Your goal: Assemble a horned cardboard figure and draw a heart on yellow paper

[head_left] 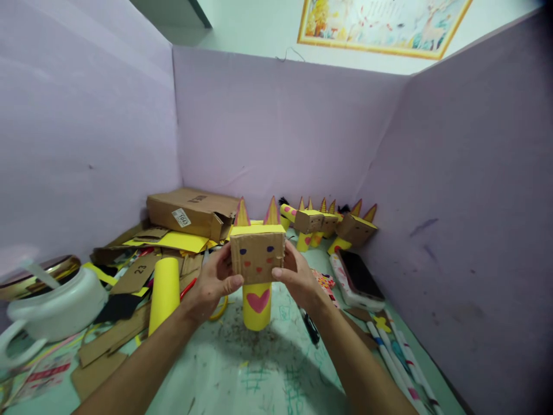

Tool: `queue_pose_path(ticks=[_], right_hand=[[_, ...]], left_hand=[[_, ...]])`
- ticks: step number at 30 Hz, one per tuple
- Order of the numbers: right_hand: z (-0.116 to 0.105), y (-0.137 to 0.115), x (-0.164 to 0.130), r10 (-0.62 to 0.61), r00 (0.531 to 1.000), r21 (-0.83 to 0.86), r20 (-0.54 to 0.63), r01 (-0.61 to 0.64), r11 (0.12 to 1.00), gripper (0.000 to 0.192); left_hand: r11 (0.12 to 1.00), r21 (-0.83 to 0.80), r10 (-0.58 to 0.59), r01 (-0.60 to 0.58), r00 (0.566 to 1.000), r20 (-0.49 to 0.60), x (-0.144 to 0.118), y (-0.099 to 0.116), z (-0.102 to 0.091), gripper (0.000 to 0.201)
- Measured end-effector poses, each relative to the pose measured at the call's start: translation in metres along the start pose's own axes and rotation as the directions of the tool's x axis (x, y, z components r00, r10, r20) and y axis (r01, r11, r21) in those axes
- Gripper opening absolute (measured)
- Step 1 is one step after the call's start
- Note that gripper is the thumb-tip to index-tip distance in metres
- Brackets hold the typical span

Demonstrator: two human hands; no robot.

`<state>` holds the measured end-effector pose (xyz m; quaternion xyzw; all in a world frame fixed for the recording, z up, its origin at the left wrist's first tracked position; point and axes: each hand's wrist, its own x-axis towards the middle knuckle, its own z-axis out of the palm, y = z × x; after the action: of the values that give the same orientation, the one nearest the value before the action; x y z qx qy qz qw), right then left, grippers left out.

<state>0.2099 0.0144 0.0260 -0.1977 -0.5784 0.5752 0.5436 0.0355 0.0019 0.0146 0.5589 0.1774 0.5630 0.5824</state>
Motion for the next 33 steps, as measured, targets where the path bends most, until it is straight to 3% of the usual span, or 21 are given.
queue_pose_path(ticks=[5,8,10,15,19,27,33], right_hand=[[-0.007,0.002,-0.010,0.053,0.997,-0.017,0.059,-0.052,0.998,0.074],[-0.016,0.009,-0.026,0.123,0.990,-0.056,-0.072,-0.128,0.990,0.075],[-0.021,0.015,-0.040,0.177,0.971,-0.070,-0.161,-0.190,0.979,0.073],[-0.016,0.028,-0.066,0.285,0.954,-0.212,-0.089,-0.298,0.931,0.062],[-0.008,0.037,-0.068,0.287,0.944,-0.314,-0.163,-0.325,0.892,0.048],[-0.005,0.047,-0.067,0.261,0.959,-0.433,-0.114,-0.284,0.856,0.023],[-0.006,0.060,-0.071,0.149,0.977,-0.476,-0.155,-0.206,0.855,0.025]], left_hand=[[0.994,-0.093,-0.055,0.054,0.998,-0.012,0.000,-0.003,0.001,0.056],[0.984,-0.159,-0.085,0.076,0.995,-0.049,0.000,-0.010,0.003,0.048],[0.979,-0.191,-0.089,0.077,0.994,-0.057,-0.001,-0.014,0.005,0.044],[0.973,-0.226,-0.055,0.040,0.997,-0.059,-0.002,-0.019,0.015,0.044],[0.974,-0.222,-0.049,0.040,0.998,-0.038,-0.003,-0.018,0.020,0.049],[0.992,-0.125,-0.039,0.037,0.999,-0.008,-0.006,-0.015,0.021,0.050],[0.984,0.179,-0.007,0.004,1.000,0.015,-0.008,-0.017,0.017,0.061]])
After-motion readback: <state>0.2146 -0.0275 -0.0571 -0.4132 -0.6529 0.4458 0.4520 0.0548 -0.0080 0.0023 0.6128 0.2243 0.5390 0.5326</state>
